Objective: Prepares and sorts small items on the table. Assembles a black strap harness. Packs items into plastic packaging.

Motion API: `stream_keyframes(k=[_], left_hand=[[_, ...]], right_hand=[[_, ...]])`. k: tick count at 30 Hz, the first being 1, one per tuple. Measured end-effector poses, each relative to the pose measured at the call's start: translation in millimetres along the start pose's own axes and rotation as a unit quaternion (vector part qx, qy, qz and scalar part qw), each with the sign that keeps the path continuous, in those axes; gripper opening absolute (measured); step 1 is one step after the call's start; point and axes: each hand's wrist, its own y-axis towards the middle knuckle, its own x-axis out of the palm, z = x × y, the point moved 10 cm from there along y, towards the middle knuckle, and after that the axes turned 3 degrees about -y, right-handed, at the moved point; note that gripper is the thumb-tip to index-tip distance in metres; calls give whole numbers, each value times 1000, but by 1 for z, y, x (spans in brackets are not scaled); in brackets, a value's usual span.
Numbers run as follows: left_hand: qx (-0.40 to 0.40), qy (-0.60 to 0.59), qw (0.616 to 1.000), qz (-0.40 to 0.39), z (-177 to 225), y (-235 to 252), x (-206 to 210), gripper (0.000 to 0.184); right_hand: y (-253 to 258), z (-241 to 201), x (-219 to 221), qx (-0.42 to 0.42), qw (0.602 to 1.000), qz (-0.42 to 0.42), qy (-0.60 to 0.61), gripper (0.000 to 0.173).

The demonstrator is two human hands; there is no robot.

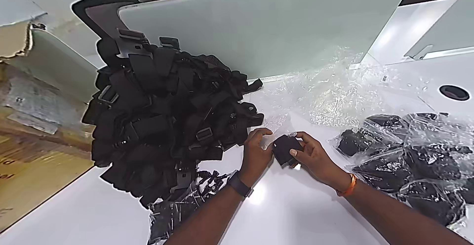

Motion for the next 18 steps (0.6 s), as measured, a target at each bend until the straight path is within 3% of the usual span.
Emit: stream_keyframes(k=[6,9,14,18], left_hand=[[52,78,995,45,13,-2,-9,13],[53,35,997,38,11,-2,-8,13],[-12,-93,995,46,-3,2,-10,11],[23,-145,989,-22,4,2,2,11]], right_hand=[[0,-2,4,-16,999,-29,-6,40],[0,-3,2,-15,999,-27,-25,40],[2,-5,-10,-7,993,15,-120,42],[4,-6,-18,1,991,45,-127,41]])
